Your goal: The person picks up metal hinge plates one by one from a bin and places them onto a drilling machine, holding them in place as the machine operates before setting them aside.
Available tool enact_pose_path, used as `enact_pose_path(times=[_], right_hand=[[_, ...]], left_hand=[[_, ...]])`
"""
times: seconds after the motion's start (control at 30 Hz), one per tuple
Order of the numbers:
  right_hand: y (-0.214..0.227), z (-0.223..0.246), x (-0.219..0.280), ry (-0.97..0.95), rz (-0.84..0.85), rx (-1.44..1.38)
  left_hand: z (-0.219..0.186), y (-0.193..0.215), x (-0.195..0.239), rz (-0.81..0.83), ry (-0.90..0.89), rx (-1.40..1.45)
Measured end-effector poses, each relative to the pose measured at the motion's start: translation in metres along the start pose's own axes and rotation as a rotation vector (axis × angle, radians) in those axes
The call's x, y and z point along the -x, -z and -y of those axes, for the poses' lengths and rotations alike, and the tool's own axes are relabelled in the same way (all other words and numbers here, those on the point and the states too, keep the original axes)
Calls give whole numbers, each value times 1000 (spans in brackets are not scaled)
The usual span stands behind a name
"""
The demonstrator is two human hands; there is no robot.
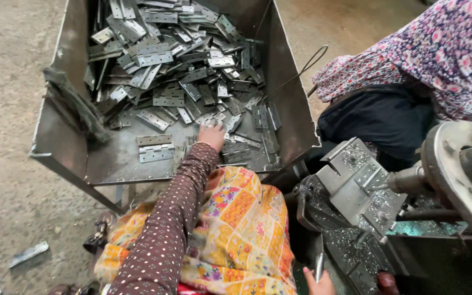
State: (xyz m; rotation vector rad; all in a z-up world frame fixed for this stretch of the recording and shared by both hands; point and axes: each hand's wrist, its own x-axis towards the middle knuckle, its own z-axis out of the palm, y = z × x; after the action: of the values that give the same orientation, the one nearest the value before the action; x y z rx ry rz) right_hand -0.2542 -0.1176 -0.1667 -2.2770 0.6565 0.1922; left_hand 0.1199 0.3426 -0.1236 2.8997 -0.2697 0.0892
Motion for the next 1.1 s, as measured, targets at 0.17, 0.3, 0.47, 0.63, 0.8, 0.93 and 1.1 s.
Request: enact_pose_path(times=[0.17,0.3,0.47,0.63,0.8,0.93,1.1], right_hand=[[-4,-17,-13,107,6,63],[-6,-12,1,54,-120,45],[-3,8,10,-48,-110,75],[-3,20,31,-144,-160,135],[-14,20,39,-137,-184,193],[-8,34,45,-149,-150,161],[6,60,51,-187,-115,210]], left_hand=[[23,-14,-23,217,-70,10],[21,-8,-35,238,-17,-18],[26,-21,-25,74,-23,-7],[31,-55,18,-316,1,76],[23,-21,54,-521,12,-117],[-32,54,55,-211,-127,181],[-171,127,57,-544,-506,241]])
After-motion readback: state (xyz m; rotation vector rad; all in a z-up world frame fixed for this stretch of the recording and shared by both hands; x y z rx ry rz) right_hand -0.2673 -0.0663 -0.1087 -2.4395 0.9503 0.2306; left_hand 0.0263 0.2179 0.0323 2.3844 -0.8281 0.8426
